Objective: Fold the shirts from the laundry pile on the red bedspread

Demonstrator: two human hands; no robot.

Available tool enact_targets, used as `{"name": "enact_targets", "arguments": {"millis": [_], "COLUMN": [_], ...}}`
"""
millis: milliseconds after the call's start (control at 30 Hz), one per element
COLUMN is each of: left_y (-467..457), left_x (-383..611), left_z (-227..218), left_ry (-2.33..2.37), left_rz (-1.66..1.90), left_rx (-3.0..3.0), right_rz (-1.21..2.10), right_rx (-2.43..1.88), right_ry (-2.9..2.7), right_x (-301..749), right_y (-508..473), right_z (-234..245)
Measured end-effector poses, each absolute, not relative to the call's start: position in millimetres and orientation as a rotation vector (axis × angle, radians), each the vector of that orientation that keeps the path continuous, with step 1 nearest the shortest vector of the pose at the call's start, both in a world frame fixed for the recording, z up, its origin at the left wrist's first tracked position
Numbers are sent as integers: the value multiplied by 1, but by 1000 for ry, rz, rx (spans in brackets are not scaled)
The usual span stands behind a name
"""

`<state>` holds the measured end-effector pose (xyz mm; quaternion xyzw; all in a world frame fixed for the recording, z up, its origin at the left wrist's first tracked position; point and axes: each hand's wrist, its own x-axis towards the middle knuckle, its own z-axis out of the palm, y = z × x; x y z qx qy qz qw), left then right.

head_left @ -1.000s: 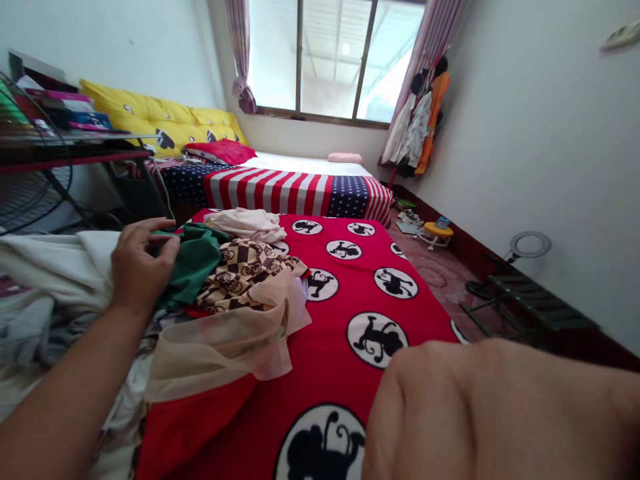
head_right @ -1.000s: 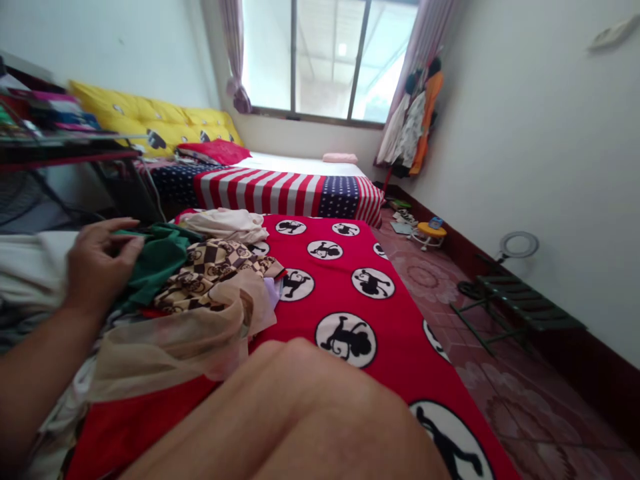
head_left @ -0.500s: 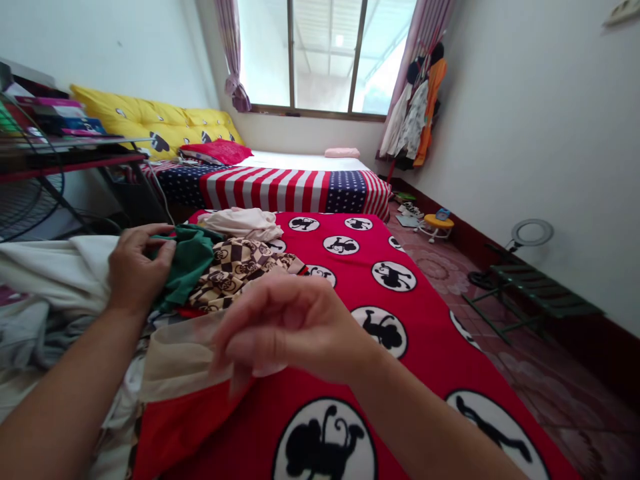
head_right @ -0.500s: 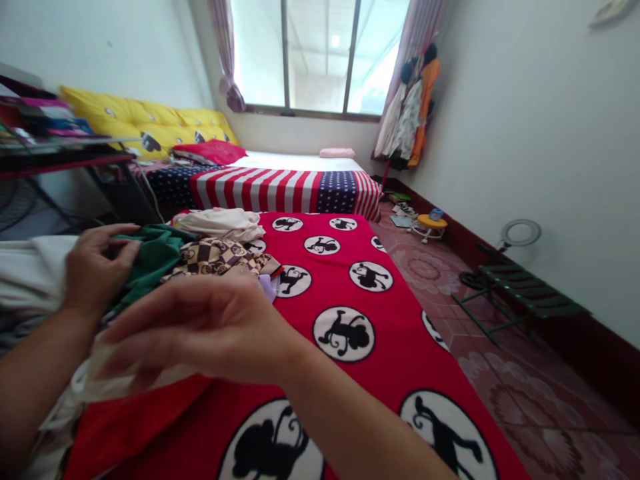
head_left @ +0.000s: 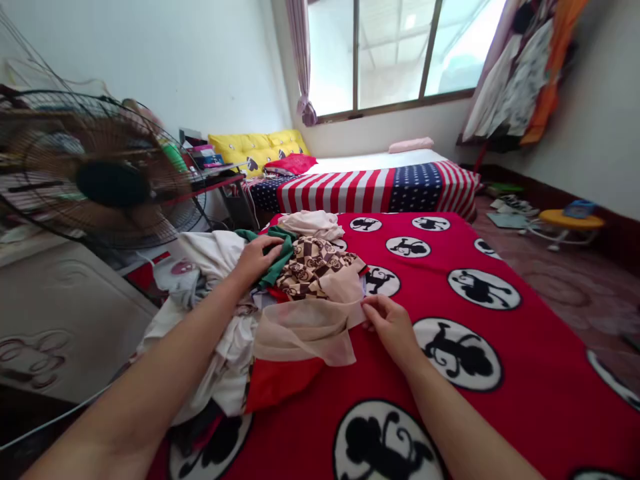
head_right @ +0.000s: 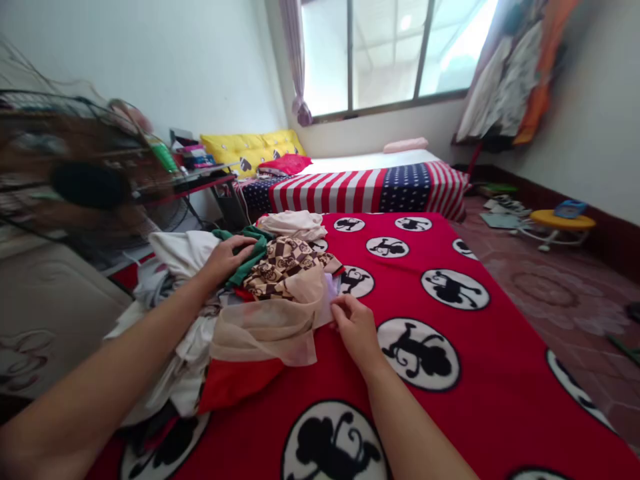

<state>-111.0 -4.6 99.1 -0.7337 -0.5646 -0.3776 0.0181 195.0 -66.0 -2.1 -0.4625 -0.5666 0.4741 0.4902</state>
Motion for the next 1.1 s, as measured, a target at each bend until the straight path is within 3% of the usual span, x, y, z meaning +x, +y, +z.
{"name": "enact_targets", "arguments": {"millis": [233,500,633,767,867,967,1033,1100], "left_y": [-74,-77,-39,13,44,60,63,63], "left_x": [-72,-43,-63,-99,-122,-127,-120,-111], "left_z": [113,105,172,277,326,313,273,220], "left_ry": [-1641,-1510,-1500,-1595,-1594,-1665,-1818,-2011], "left_rz": [-279,226,-34,-427,-623,-745,-696,-427], "left_rx": [-2476,-2385,-2498,-1965,-1656,-1542,-1629,-1932], "right_rz": [1049,963,1023,1048,1058,1054,1043,1038], "right_rx": [-1113,-1094,-1112,-1127,-1133,-1152,-1169,-1189], "right_ry": [-1552,-1614,-1585,-1583,-1577,-1582,-1587,-1589], "right_x": [195,196,197,196,196,195,195,194], "right_y": [-64,-67,-71,-71,-71,-71,-70,-69], "right_z": [-11,-12,-9,-8,-7,-5,-5,-5]}}
